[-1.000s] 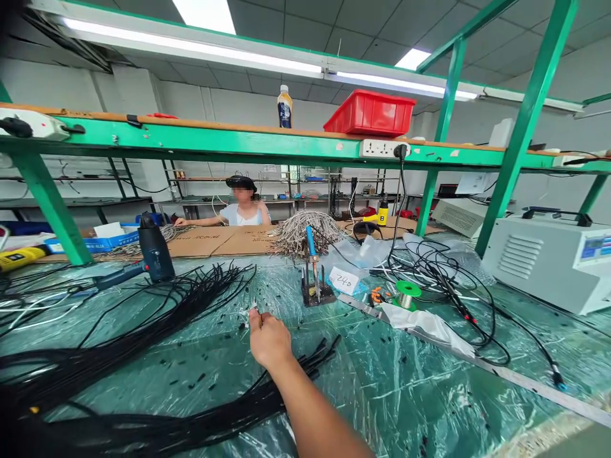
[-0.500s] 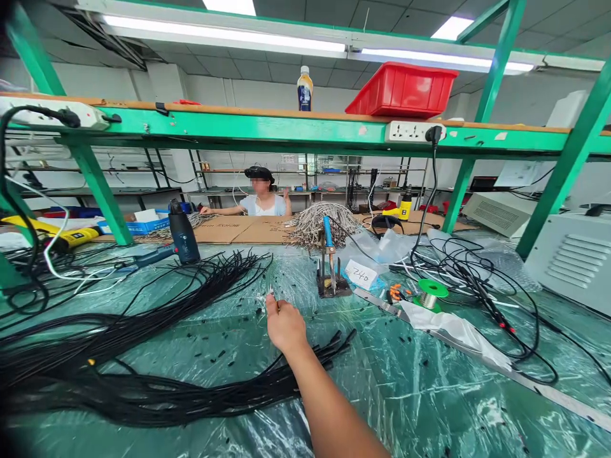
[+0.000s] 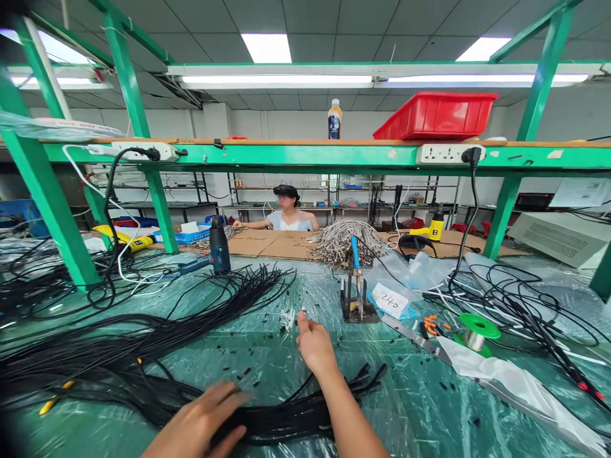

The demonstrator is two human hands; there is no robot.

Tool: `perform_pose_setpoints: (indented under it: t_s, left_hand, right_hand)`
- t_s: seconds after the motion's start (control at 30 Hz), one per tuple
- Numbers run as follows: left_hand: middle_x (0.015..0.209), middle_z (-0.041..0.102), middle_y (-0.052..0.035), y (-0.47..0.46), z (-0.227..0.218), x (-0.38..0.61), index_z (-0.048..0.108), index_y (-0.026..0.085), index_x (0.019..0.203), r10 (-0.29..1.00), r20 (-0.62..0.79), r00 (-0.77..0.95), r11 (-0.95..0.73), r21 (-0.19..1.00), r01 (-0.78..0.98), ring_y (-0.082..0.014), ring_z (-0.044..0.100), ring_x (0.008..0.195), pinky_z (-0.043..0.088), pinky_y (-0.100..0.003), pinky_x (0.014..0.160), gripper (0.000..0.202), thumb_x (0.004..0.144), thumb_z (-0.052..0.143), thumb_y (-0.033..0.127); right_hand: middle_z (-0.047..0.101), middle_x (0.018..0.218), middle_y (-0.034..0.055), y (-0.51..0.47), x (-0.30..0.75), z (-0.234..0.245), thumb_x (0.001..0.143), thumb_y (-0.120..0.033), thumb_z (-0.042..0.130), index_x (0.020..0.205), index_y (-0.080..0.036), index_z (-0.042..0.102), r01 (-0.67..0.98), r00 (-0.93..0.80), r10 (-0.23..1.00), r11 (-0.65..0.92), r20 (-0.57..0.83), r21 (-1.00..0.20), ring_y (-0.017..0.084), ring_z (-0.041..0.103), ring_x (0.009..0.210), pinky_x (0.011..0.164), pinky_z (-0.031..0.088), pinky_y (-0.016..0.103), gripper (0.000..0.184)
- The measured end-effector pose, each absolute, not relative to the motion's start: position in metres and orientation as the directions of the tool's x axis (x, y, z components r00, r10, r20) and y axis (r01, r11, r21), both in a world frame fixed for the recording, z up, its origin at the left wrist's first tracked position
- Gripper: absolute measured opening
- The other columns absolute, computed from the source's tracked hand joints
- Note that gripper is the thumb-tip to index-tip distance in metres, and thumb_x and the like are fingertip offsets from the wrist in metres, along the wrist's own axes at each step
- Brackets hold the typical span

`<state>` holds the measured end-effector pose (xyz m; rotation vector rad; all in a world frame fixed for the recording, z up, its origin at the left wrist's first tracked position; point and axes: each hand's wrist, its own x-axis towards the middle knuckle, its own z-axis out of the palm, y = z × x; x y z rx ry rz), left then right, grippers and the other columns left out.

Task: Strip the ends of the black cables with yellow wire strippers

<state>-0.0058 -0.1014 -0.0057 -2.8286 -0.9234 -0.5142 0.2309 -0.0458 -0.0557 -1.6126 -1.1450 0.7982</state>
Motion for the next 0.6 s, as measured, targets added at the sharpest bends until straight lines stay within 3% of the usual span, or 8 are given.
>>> perform_pose_setpoints:
  t_s: [0.1,0.2,0.47,0.6]
  left_hand:
    - [0.090,0.065,-0.0025,-0.100,-0.014,0.014,0.065,0.025,0.084,0.587,0.277,0.761,-0.798,0.040,0.601,-0.0200,0.060,0.086,0.048,-0.028,0.079,0.014,0.079,0.053,0.020]
    - [0.081,0.062,-0.0018,-0.094,-0.016,0.021,0.065,0.024,0.071,0.577,0.210,0.789,-0.816,0.121,0.565,-0.0173,0.059,0.079,0.045,-0.023,0.070,0.021,0.082,0.048,0.020]
    - [0.079,0.058,0.0000,-0.090,0.013,0.017,0.061,0.022,0.076,0.712,0.241,0.660,-0.692,0.400,0.601,-0.0125,0.056,0.070,0.041,-0.019,0.061,0.021,0.085,0.042,0.019]
    - [0.083,0.061,-0.0015,-0.096,-0.003,0.012,0.061,0.021,0.078,0.664,0.208,0.718,-0.738,0.338,0.584,-0.0131,0.059,0.075,0.042,-0.017,0.063,0.013,0.075,0.053,0.011]
  right_hand:
    - [0.058,0.063,-0.0020,-0.043,0.232,-0.057,0.086,-0.065,0.025,0.085,-0.015,0.057,0.235,0.332,0.943,-0.108,-0.025,-0.966,0.010,0.053,0.048,0.049,0.044,0.026,0.059]
    - [0.057,0.062,-0.0023,-0.042,0.234,-0.055,0.087,-0.063,0.027,0.086,-0.015,0.057,0.182,0.332,0.942,-0.117,-0.051,-0.976,0.009,0.052,0.047,0.047,0.043,0.025,0.057]
    - [0.059,0.064,-0.0006,-0.045,0.243,-0.048,0.084,-0.065,0.029,0.089,-0.015,0.057,0.125,0.357,0.933,-0.093,-0.043,-0.988,0.011,0.055,0.051,0.051,0.043,0.026,0.058]
    - [0.062,0.066,0.0036,-0.044,0.243,-0.059,0.079,-0.071,0.028,0.088,-0.016,0.059,0.165,0.327,0.942,-0.135,-0.075,-0.977,0.016,0.059,0.056,0.051,0.043,0.028,0.063]
